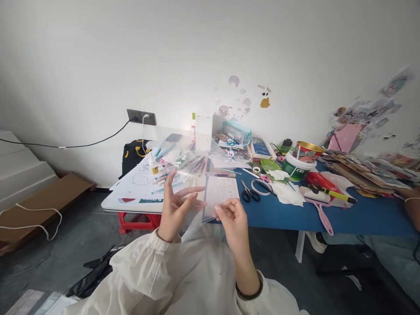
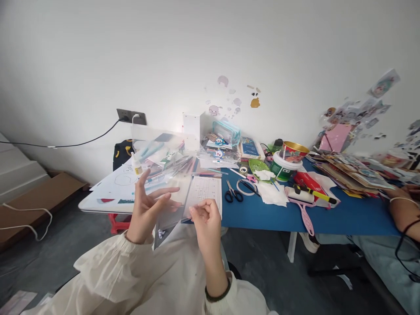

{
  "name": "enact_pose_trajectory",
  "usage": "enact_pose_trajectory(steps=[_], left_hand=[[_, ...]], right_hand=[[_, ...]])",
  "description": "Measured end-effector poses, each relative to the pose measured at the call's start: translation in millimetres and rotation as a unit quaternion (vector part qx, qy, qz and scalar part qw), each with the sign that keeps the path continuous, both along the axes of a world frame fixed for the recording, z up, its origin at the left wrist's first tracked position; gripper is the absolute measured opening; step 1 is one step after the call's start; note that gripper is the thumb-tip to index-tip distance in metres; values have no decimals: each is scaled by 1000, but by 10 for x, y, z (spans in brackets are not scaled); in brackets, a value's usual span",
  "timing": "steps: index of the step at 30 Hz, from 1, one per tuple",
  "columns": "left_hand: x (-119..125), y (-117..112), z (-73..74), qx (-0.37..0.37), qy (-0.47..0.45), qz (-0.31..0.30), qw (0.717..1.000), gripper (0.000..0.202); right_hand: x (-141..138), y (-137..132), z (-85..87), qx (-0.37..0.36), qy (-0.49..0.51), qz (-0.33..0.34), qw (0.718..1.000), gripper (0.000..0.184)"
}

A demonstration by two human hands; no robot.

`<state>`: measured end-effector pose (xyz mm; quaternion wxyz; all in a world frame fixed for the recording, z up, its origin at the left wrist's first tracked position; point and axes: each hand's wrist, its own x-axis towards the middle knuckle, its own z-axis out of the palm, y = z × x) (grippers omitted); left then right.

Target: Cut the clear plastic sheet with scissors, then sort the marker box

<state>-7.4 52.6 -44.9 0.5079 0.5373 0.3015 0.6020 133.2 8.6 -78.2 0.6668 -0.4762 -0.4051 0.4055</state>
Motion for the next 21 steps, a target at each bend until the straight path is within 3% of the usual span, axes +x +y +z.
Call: enact_pose_trajectory(steps=[7, 14, 17, 21], left_hand=[[-32, -60, 66, 11, -11, -21, 1000, 86], [9, -141, 163, 21, 15, 43, 999, 81], [9, -166, 200, 24, 22, 40, 999, 82], [5, -202, 229, 24, 26, 14, 999, 81]], right_hand=[[0, -60, 51, 21, -15, -21, 999, 30], [-80, -149, -7, 44, 9, -41, 998, 26], [-24, -167, 35, 58, 4, 2, 998, 23], [88, -81, 296, 56, -47, 129, 989, 26]])
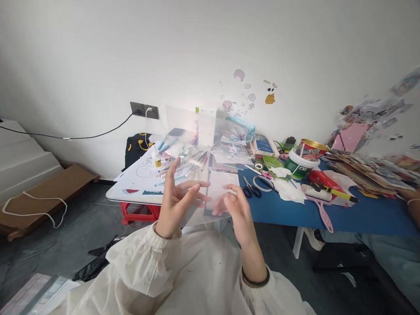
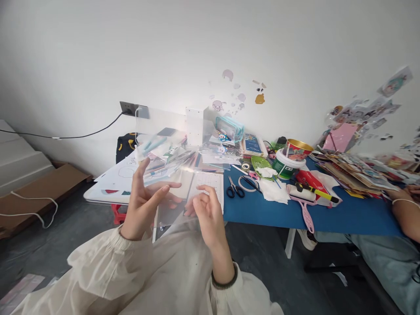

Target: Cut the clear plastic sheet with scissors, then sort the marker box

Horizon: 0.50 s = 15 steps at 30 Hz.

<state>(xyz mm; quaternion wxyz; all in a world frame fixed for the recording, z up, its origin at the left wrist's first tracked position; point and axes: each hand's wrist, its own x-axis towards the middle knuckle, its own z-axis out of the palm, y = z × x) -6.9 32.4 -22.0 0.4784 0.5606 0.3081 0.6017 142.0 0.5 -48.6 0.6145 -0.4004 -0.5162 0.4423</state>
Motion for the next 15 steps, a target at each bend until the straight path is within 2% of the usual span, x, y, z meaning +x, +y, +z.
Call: enact_pose_trajectory(steps=[2, 5, 8, 15], left_hand=[[2, -17, 8, 0, 0, -17, 1000, 80], [4, -34, 20, -2, 3, -28, 1000, 80], [3, -41, 34, -4, 8, -24, 1000, 80], [9, -35, 48, -11, 8, -31, 999, 81]], right_hand=[[15, 70, 157, -6, -49, 40, 998, 29], [-25, 144, 299, 24, -90, 21, 995, 31], [-72, 163, 307, 47, -89, 3, 995, 29], [-54, 196, 248, 63, -61, 29, 996, 27]])
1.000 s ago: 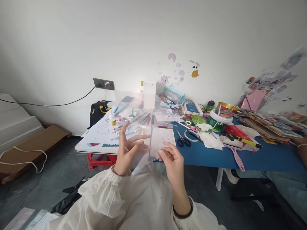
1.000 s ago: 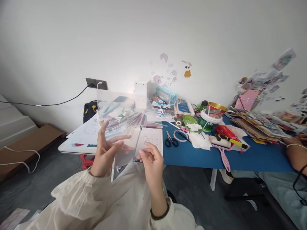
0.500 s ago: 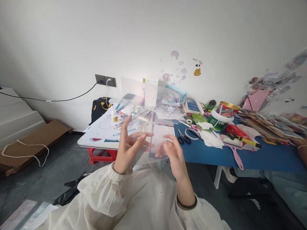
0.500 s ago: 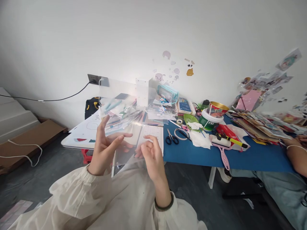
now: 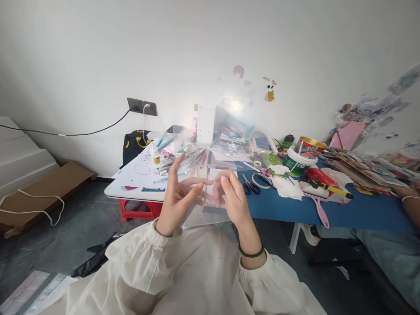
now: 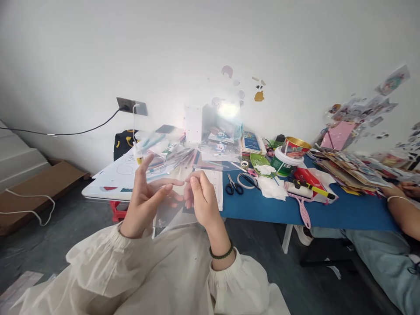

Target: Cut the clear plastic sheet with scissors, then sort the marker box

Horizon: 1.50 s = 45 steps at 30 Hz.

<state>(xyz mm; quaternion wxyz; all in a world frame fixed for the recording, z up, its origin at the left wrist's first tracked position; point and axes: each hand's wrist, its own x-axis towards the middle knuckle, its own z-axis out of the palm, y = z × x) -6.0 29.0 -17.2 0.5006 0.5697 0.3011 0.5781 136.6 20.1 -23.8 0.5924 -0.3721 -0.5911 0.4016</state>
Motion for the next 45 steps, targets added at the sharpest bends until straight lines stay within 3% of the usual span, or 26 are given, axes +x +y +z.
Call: enact_pose_trajectory(steps=[13, 27, 45], left_hand=[[3, 30, -6, -4, 3, -16, 1000, 82], [21, 83, -41, 17, 2, -38, 999, 77], [27, 106, -63, -21, -6, -56, 998, 73]], right_hand=[[40, 9, -7, -30, -2, 5, 1000, 32], [141, 122, -75, 0, -21, 17, 1000, 31], [152, 123, -132, 0, -30, 9, 1000, 30]])
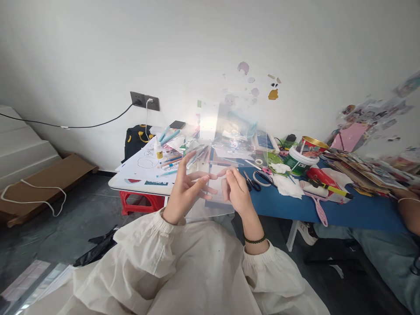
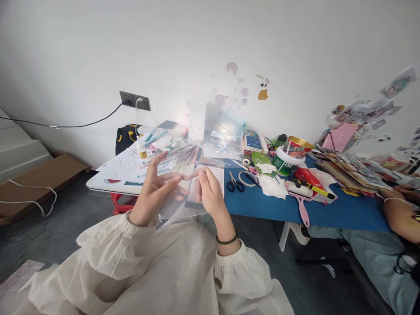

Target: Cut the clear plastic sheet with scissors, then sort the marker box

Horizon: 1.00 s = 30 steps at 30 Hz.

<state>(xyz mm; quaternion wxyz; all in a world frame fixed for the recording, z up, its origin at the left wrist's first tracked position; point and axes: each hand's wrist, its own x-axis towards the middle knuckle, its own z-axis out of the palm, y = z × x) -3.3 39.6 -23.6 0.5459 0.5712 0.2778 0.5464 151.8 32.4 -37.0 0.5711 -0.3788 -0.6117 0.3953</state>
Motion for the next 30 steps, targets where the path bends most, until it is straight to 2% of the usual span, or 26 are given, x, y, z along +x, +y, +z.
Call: enact_pose_trajectory(steps=[9, 17, 22, 26, 30], left_hand=[[11, 3, -10, -15, 6, 1, 1000, 67], [43, 39, -77, -14, 12, -1, 1000, 66], [50, 15, -55, -13, 18, -1, 1000, 67], [54, -35, -16, -39, 17, 9, 999, 60], [57, -54, -29, -63, 36, -2, 997, 53]], right_hand=[[-3, 10, -38, 8, -3, -17, 1000, 31], [10, 9, -60, 22, -12, -42, 999, 31], [14, -4, -70, 21, -11, -42, 999, 30], [29, -17, -69, 20, -4, -42, 999, 28], [42, -13, -65, 33, 3, -78, 996, 28]])
